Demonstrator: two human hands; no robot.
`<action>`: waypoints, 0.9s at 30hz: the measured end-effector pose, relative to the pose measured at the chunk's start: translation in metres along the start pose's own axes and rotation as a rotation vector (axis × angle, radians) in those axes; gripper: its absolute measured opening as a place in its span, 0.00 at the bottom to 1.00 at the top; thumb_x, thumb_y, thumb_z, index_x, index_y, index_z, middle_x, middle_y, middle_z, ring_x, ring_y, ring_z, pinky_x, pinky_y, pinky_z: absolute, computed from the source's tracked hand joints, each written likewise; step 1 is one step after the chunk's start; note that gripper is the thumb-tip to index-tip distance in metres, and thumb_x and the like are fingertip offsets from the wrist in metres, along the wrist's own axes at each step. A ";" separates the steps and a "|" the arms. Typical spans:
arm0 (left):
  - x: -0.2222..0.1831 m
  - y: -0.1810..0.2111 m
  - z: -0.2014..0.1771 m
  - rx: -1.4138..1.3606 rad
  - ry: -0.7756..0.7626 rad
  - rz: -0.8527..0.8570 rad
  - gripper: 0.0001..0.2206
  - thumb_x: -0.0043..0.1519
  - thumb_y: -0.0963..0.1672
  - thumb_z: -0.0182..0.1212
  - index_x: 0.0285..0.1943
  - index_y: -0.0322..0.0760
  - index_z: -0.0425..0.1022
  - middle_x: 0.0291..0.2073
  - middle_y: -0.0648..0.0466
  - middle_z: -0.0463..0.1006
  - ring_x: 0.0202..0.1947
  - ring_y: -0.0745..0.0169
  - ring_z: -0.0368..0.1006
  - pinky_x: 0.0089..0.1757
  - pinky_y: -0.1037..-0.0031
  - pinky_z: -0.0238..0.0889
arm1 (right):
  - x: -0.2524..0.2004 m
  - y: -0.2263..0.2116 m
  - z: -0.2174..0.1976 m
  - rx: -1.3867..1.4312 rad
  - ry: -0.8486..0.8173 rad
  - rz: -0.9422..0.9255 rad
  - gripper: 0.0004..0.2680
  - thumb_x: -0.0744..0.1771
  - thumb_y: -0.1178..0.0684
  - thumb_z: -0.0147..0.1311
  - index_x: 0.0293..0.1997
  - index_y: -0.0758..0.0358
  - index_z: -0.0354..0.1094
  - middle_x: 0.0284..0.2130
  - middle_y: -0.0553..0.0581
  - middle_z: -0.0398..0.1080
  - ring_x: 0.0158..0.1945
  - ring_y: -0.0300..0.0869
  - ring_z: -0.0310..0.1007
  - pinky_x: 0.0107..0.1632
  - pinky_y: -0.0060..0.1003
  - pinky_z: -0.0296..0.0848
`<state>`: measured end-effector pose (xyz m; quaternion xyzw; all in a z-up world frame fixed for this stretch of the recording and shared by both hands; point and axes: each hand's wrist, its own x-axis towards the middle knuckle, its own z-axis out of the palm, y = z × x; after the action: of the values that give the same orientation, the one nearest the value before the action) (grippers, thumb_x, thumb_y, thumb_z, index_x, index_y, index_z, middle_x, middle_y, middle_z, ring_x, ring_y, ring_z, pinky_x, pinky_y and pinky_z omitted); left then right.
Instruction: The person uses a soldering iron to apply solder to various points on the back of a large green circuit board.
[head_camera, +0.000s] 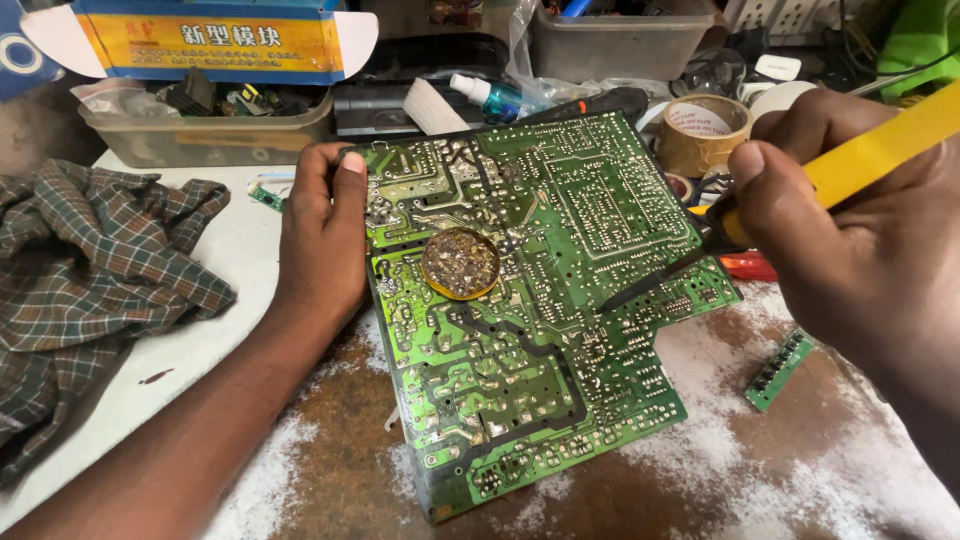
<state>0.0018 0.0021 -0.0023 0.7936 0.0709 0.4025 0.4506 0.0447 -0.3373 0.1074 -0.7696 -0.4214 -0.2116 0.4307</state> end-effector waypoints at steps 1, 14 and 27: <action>0.000 0.000 0.001 -0.012 0.002 0.005 0.12 0.75 0.48 0.46 0.50 0.34 0.67 0.34 0.54 0.74 0.37 0.66 0.69 0.42 0.69 0.65 | 0.000 0.001 -0.001 0.007 0.002 0.001 0.12 0.73 0.57 0.51 0.29 0.62 0.59 0.23 0.51 0.67 0.26 0.31 0.60 0.30 0.29 0.58; 0.000 0.002 -0.001 -0.010 -0.021 -0.039 0.12 0.75 0.48 0.45 0.48 0.35 0.67 0.32 0.54 0.72 0.35 0.67 0.67 0.40 0.69 0.64 | 0.000 0.005 -0.001 0.025 -0.005 -0.012 0.12 0.73 0.57 0.51 0.29 0.62 0.59 0.24 0.51 0.67 0.26 0.30 0.62 0.31 0.29 0.60; 0.000 0.002 -0.001 0.002 -0.019 0.001 0.13 0.75 0.48 0.45 0.49 0.34 0.66 0.32 0.54 0.72 0.36 0.66 0.67 0.41 0.69 0.64 | 0.001 0.011 -0.002 0.039 -0.004 -0.014 0.13 0.73 0.53 0.52 0.29 0.61 0.58 0.23 0.50 0.66 0.26 0.30 0.60 0.30 0.28 0.58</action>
<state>0.0005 0.0016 -0.0003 0.7977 0.0666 0.3954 0.4505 0.0543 -0.3416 0.1036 -0.7584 -0.4315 -0.2047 0.4435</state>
